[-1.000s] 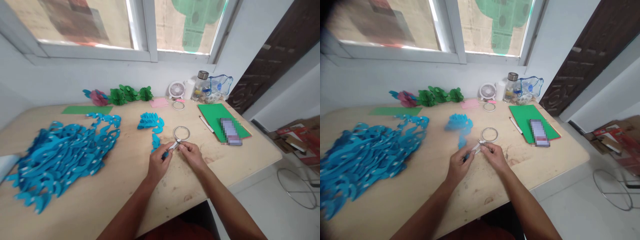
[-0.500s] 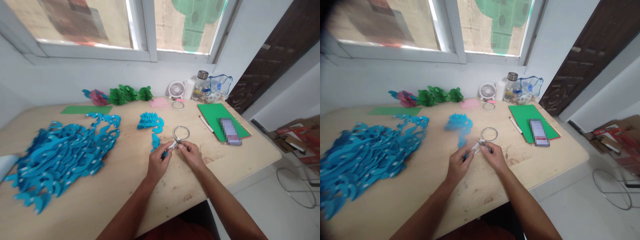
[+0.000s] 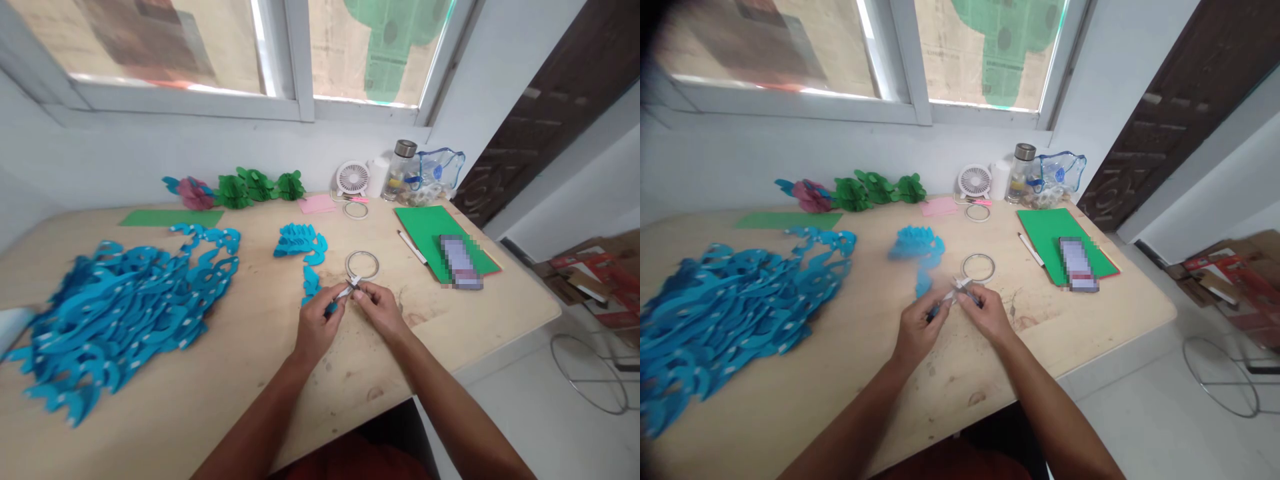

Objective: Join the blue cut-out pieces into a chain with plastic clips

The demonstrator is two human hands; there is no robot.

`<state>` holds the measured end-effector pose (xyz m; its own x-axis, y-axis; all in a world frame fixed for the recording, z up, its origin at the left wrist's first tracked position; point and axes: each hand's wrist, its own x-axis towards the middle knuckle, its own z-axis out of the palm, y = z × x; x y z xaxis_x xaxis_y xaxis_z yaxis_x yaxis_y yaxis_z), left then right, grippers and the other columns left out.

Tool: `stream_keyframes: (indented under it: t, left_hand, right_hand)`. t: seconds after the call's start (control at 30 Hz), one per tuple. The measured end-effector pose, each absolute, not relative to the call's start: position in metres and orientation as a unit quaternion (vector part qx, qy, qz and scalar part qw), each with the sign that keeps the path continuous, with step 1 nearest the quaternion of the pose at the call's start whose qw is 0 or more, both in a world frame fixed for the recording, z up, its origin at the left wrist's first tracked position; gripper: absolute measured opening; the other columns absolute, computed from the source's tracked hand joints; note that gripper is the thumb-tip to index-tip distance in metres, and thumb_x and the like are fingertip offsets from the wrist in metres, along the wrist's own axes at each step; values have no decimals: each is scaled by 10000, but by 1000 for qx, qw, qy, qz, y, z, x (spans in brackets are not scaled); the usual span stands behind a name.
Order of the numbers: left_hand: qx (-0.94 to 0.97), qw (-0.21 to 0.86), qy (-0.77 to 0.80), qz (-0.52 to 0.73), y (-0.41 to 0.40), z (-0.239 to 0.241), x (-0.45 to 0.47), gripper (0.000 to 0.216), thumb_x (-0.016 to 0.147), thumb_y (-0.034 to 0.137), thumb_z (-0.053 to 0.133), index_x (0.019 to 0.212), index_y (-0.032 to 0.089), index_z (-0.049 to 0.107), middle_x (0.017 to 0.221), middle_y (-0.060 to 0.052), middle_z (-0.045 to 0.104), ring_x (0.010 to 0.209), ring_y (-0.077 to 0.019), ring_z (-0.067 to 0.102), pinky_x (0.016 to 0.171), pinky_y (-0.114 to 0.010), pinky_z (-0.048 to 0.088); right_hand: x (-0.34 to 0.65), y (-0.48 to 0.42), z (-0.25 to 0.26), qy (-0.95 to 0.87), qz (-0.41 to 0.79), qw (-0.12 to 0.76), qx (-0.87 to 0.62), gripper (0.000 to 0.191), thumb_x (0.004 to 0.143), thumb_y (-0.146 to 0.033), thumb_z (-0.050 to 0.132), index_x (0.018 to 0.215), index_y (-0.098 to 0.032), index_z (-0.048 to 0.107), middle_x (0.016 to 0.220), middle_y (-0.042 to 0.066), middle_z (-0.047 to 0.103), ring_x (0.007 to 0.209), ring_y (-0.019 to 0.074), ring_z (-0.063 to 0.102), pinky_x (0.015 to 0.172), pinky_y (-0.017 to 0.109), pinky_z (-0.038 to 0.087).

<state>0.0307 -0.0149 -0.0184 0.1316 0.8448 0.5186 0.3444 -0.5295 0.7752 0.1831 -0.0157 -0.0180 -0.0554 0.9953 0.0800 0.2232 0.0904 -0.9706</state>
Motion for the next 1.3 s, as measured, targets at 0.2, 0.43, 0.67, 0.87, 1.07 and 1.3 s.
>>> stream_keyframes:
  t: [0.2, 0.43, 0.67, 0.87, 1.07, 1.3]
  left_hand:
    - [712, 240, 423, 507, -15, -19, 31, 225, 817, 196, 551, 1017, 180, 652, 865, -48, 699, 734, -137, 629, 703, -246, 504]
    - [713, 243, 415, 509, -15, -20, 31, 212, 822, 208, 548, 1005, 183, 653, 874, -52, 699, 758, -145, 638, 709, -250, 506]
    - [714, 250, 415, 505, -15, -17, 31, 220, 824, 212, 545, 1010, 174, 656, 878, -55, 699, 766, -146, 640, 717, -250, 505]
    - [711, 256, 417, 505, -15, -19, 31, 237, 823, 230, 542, 1025, 183, 658, 883, -57, 703, 781, -158, 643, 710, -260, 510]
    - [700, 253, 431, 510, -14, -20, 30, 243, 819, 220, 550, 1034, 186, 658, 890, -45, 707, 732, -144, 638, 681, -246, 510]
    - [719, 238, 414, 504, -17, -21, 32, 243, 821, 199, 548, 1041, 190, 650, 886, -44, 697, 771, -141, 638, 700, -243, 502]
  right_hand:
    - [183, -15, -20, -590, 430, 449, -515, 315, 799, -455, 529, 723, -159, 604, 641, -15, 482, 602, 114, 409, 570, 229, 324]
    - [183, -16, -18, -601, 398, 451, -526, 324, 805, -459, 519, 720, -166, 630, 634, -7, 499, 604, 125, 421, 573, 235, 340]
    - [182, -18, -14, -597, 375, 449, -549, 307, 795, -432, 535, 806, -161, 678, 657, -5, 539, 613, 129, 449, 568, 228, 349]
    - [181, -20, -14, -594, 361, 455, -557, 315, 785, -441, 540, 805, -156, 672, 633, -14, 518, 593, 119, 432, 553, 223, 341]
    - [183, -20, -14, -562, 366, 477, -568, 300, 771, -430, 550, 820, -153, 652, 614, -16, 477, 571, 112, 392, 524, 220, 320]
    - [179, -22, -10, -527, 372, 502, -576, 230, 702, -374, 635, 792, -164, 617, 545, -54, 418, 491, 82, 333, 462, 206, 274]
